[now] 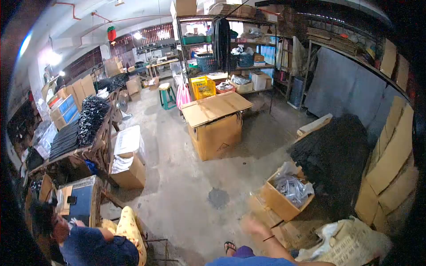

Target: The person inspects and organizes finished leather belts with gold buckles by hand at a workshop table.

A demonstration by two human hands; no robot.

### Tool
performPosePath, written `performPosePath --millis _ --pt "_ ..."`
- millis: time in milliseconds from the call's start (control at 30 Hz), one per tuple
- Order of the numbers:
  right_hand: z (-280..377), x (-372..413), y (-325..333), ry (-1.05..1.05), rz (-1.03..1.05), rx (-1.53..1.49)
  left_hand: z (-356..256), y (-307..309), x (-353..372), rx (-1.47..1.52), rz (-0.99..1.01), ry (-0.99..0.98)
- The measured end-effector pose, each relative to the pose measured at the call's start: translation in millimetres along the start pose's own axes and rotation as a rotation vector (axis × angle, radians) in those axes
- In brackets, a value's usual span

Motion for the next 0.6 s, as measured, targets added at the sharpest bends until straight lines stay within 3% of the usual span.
performPosePath --millis 67,100,167,267,300,333,433,567,600 --pt "-54 -10 -52 -0.049 0.566 0.709 -33 29 -27 0.028 -0.043 0.000" --pt "-73 -4 -73 -0.019 0.805 0.873 -50 44 -42 0.049 -0.066 -0.003" --pt "-116 -27 -90 -0.061 1.032 0.896 -77 66 -74 0.081 -0.095 -0.015" --pt "-127 -115 -74 -0.094 0.879 1.185 -94 89 -125 0.108 -0.104 -0.016" --pt "-125 -148 -71 -0.104 0.872 1.183 -94 98 -138 0.110 -0.103 -0.014" --pt "-115 -189 -66 -0.122 0.736 1.106 -93 110 -151 0.111 -0.101 -0.015" --pt "-9 -252 -73 0.183 0.425 0.930 -83 158 -200 0.101 -0.088 -0.011" --pt "88 -320 -67 0.164 0.267 0.975 -57 244 -248 0.092 -0.086 0.034" --pt "87 -337 -58 -0.019 0.245 0.946 -47 267 -260 0.099 -0.090 0.049"
Point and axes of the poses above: each hand's wrist, its own x-axis away from the middle knuckle, its own y-axis out of the back of the hand, z = x × y, the point moved 9 cm from there along -x, towards the middle knuckle, and after that the axes turned 6 degrees about -y, right-handed, at the moved point
